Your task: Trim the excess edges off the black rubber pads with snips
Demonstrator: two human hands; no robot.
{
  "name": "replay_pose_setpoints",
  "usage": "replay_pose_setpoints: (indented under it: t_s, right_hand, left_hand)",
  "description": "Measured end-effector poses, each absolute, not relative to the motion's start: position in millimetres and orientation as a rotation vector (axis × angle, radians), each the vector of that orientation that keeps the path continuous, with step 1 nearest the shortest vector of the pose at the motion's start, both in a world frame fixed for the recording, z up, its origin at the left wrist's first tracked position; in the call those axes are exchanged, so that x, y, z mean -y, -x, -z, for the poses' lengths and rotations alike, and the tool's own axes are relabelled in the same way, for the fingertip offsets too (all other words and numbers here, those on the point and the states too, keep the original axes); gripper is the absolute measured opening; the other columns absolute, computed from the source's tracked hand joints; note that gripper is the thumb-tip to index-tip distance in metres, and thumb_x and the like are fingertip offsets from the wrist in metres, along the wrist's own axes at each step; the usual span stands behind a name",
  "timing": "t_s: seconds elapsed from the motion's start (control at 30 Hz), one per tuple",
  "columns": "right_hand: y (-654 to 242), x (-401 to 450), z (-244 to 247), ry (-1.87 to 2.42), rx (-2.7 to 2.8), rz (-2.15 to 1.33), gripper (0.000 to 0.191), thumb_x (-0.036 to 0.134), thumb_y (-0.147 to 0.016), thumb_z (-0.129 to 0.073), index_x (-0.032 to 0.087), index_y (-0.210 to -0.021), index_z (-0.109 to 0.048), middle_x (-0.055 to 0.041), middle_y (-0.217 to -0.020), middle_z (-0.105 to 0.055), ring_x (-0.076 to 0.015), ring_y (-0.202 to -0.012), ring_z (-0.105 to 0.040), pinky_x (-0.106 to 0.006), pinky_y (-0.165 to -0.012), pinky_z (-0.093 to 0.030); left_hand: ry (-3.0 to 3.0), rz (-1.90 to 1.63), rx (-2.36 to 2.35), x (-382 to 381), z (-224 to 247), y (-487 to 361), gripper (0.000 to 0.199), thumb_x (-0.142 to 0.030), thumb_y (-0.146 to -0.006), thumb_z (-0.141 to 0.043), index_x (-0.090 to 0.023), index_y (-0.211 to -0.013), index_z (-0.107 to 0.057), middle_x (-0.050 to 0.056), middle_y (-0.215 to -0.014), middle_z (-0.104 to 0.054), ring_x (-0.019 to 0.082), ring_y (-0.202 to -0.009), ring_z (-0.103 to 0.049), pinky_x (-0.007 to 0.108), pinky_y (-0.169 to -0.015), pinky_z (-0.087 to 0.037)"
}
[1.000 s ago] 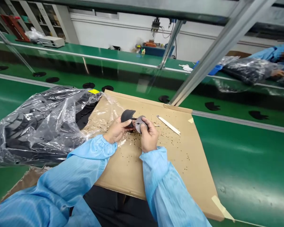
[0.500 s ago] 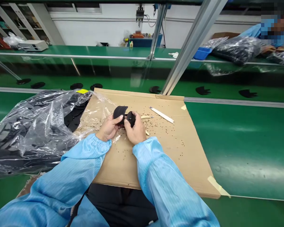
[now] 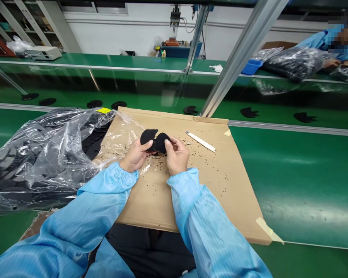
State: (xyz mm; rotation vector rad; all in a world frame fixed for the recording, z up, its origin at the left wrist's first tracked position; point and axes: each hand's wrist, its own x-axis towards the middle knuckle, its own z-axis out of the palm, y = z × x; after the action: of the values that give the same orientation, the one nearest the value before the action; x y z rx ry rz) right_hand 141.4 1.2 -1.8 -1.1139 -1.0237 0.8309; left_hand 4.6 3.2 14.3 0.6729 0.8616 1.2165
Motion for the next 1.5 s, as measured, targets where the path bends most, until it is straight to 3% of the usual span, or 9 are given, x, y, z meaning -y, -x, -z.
replay_pose_setpoints:
  t_s: [0.1,0.23,0.53,0.8,1.03,1.23,1.33,1.5]
  right_hand:
    - [-137.6,0.8,-2.4,1.108,0.982,-0.894,0.033,0.042,-0.067,-0.076,0.016,-0.085,-0.067,-0.0038,-0.079,-0.068,-0.0164,-0.072,-0.062,-0.032,-0.069,-0.055]
    - [-139.5,1.5,-4.2,1.182,1.014,-0.910,0.036,0.046,-0.067,-0.074,0.016,-0.085,-0.066,-0.0019,-0.072,-0.064,-0.0137,-0.060,-0.055,-0.027,-0.053,-0.050]
    - [-141.4,5.1,-3.0,1.268,1.166,-0.850,0.033,0.047,-0.073,-0.070,0.017,-0.086,-0.065,-0.0008,-0.073,-0.061,-0.0134,-0.062,-0.053,-0.028,-0.059,-0.048]
    - [-147.1,11.1,-13.3,1.413,1.591,-0.878,0.056,0.062,-0.088,-0.042,0.019,-0.053,-0.044,0.0016,-0.052,-0.043,-0.0124,-0.054,-0.041,-0.026,-0.050,-0.031]
    - [-152.1,7.3,-5.3,1.326,1.590,-0.930,0.057,0.067,-0.086,-0.046,0.019,-0.057,-0.051,0.0017,-0.052,-0.044,-0.0122,-0.052,-0.041,-0.024,-0.047,-0.032]
    - [-146.8,11.2,-8.8,1.393,1.554,-0.823,0.059,0.066,-0.086,-0.047,0.018,-0.052,-0.047,0.0018,-0.050,-0.039,-0.0112,-0.051,-0.040,-0.023,-0.044,-0.029]
    - [-144.0,13.8,-12.0,1.350,1.465,-0.764,0.053,0.063,-0.087,-0.049,0.018,-0.061,-0.055,0.0018,-0.054,-0.045,-0.0112,-0.051,-0.043,-0.023,-0.046,-0.033]
    - [-141.2,16.3,-12.4,1.051,1.406,-0.964,0.041,0.053,-0.088,-0.056,0.018,-0.105,-0.066,-0.0017,-0.077,-0.065,-0.0133,-0.060,-0.056,-0.027,-0.057,-0.049]
  left_hand:
    - [-0.764,-1.173,-0.780,-0.9,-14.2,-5.6,0.049,-0.030,-0.066,-0.081,-0.017,-0.111,-0.066,0.007,-0.106,-0.069,0.022,-0.096,-0.064,0.034,-0.082,-0.051]
    - [-0.794,-1.184,-0.781,1.3,-13.5,-7.4,0.049,-0.030,-0.064,-0.083,-0.016,-0.108,-0.067,0.008,-0.106,-0.070,0.021,-0.095,-0.064,0.035,-0.083,-0.051]
    - [-0.813,-1.279,-0.860,-1.6,-7.1,-7.1,0.044,-0.034,-0.066,-0.081,-0.012,-0.102,-0.068,0.008,-0.098,-0.071,0.021,-0.091,-0.064,0.039,-0.090,-0.049]
    - [-0.769,-1.185,-0.830,0.4,-16.1,-3.2,0.040,-0.033,-0.062,-0.083,-0.012,-0.093,-0.070,0.006,-0.089,-0.072,0.019,-0.085,-0.063,0.035,-0.087,-0.048]
    - [-0.788,-1.206,-0.803,-0.8,-11.4,-1.6,0.039,-0.032,-0.063,-0.083,-0.013,-0.094,-0.070,0.006,-0.090,-0.071,0.018,-0.086,-0.063,0.032,-0.086,-0.047]
    - [-0.757,-1.221,-0.807,-0.4,-14.0,-3.6,0.040,-0.031,-0.064,-0.083,-0.013,-0.096,-0.069,0.006,-0.092,-0.070,0.018,-0.090,-0.063,0.033,-0.089,-0.047]
    - [-0.701,-1.253,-0.829,-1.5,-16.0,-3.6,0.045,-0.032,-0.063,-0.083,-0.013,-0.100,-0.067,0.006,-0.095,-0.070,0.018,-0.090,-0.062,0.031,-0.086,-0.048]
    - [-0.597,-1.189,-0.904,-4.0,-17.7,-2.2,0.046,-0.041,-0.068,-0.080,-0.015,-0.103,-0.063,0.004,-0.088,-0.067,0.013,-0.070,-0.059,0.026,-0.062,-0.048]
